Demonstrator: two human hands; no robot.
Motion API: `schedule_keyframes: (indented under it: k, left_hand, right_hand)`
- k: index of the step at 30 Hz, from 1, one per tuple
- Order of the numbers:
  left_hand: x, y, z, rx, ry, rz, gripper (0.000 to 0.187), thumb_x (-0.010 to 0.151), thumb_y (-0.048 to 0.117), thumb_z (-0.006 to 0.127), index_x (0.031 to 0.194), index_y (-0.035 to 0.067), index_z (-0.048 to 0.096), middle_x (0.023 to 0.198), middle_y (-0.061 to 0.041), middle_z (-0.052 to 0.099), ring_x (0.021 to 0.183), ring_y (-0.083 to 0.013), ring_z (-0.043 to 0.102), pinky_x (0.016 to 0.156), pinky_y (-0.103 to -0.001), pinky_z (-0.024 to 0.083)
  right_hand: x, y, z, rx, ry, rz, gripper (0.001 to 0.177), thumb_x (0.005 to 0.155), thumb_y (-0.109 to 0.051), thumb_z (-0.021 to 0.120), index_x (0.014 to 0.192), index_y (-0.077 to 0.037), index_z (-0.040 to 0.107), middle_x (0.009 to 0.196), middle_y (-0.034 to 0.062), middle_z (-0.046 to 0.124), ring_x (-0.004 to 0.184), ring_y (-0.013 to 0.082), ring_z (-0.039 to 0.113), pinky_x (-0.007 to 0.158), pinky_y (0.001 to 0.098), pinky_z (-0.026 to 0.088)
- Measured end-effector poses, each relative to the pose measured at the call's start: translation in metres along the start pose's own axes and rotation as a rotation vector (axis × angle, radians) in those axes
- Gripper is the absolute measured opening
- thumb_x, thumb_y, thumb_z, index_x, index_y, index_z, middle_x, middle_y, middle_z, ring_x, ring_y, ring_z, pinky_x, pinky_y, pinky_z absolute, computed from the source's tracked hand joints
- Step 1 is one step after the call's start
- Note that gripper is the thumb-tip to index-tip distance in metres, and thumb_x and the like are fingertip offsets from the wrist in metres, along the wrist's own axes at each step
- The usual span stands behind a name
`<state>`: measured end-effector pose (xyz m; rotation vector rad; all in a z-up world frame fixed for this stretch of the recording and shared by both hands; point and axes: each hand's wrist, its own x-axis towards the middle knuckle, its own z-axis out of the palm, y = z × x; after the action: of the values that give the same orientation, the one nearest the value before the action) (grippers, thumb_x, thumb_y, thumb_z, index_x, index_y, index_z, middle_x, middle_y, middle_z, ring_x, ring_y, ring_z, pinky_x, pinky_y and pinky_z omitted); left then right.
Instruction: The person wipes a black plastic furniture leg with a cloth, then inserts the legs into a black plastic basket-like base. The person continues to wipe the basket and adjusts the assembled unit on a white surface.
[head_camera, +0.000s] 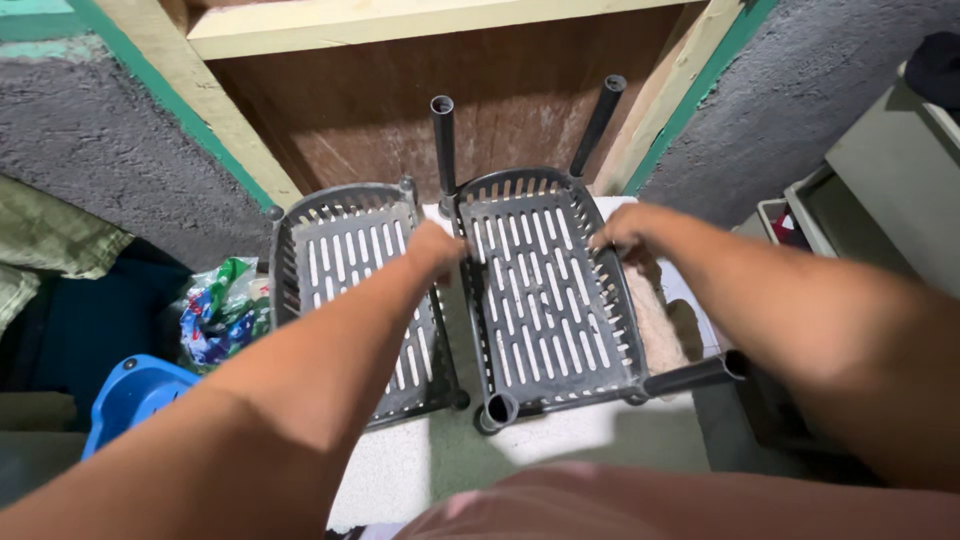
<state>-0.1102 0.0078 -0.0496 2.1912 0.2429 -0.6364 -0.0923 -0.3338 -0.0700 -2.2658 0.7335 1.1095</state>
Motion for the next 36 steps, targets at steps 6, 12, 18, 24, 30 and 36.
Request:
schedule_keyframes:
  k: [6, 12, 18, 24, 30, 36]
  left_hand:
    - [-0.036, -0.016, 0.036, -0.016, -0.120, -0.077, 0.026, 0.086, 0.010, 0.071, 0.102, -0.010, 0.068, 0.097, -0.024, 0.075, 0.076, -0.0374, 0.077, 0.058, -0.046, 0.065]
    - [-0.054, -0.014, 0.021, 0.124, -0.035, -0.042, 0.023, 0.087, 0.004, 0.066, 0.105, -0.011, 0.069, 0.098, -0.028, 0.075, 0.077, -0.0399, 0.077, 0.063, -0.045, 0.063]
    - [-0.075, -0.026, 0.030, 0.065, -0.051, -0.095, 0.023, 0.087, 0.000, 0.062, 0.106, -0.013, 0.070, 0.099, -0.028, 0.075, 0.078, -0.0418, 0.077, 0.062, -0.046, 0.064]
    - [-0.097, -0.045, 0.037, 0.200, 0.174, 0.113, 0.032, 0.084, 0.005, 0.064, 0.113, -0.007, 0.069, 0.111, -0.030, 0.070, 0.103, -0.0419, 0.070, 0.087, -0.045, 0.058]
    - [-0.145, -0.083, -0.006, 0.066, 0.507, 0.154, 0.041, 0.084, 0.009, 0.058, 0.123, 0.012, 0.070, 0.112, -0.020, 0.073, 0.105, -0.0372, 0.070, 0.097, -0.045, 0.053]
    - [-0.182, -0.116, -0.029, 0.350, 0.453, 0.039, 0.043, 0.081, 0.013, 0.065, 0.123, 0.016, 0.072, 0.119, -0.021, 0.070, 0.113, -0.0367, 0.066, 0.101, -0.042, 0.051]
  right_hand:
    - [-0.015, 0.024, 0.035, 0.049, 0.127, -0.129, 0.026, 0.096, -0.018, 0.070, 0.098, 0.009, 0.071, 0.085, 0.0222, 0.073, 0.063, 0.0330, 0.070, 0.049, 0.0450, 0.057]
    - [-0.034, 0.015, 0.018, 0.097, -0.015, -0.150, 0.023, 0.094, -0.008, 0.067, 0.098, 0.014, 0.070, 0.087, 0.0255, 0.074, 0.068, 0.0315, 0.075, 0.057, 0.0417, 0.065]
    - [-0.058, 0.028, 0.027, 0.135, -0.118, -0.200, 0.024, 0.097, -0.009, 0.062, 0.102, 0.013, 0.070, 0.087, 0.0240, 0.075, 0.069, 0.0283, 0.074, 0.060, 0.0387, 0.065]
    - [-0.078, 0.049, 0.041, 0.210, -0.129, -0.226, 0.025, 0.101, -0.019, 0.060, 0.107, 0.002, 0.070, 0.092, 0.0170, 0.074, 0.074, 0.0253, 0.073, 0.061, 0.0377, 0.064]
    - [-0.075, 0.068, 0.029, 0.223, -0.018, -0.366, 0.029, 0.095, -0.015, 0.066, 0.122, -0.008, 0.072, 0.104, 0.0113, 0.075, 0.085, 0.0207, 0.070, 0.066, 0.0369, 0.058]
    - [-0.075, 0.110, 0.044, 0.073, -0.104, -0.316, 0.071, 0.080, -0.002, 0.076, 0.143, -0.030, 0.054, 0.103, 0.0068, 0.075, 0.085, 0.0207, 0.071, 0.069, 0.0416, 0.059]
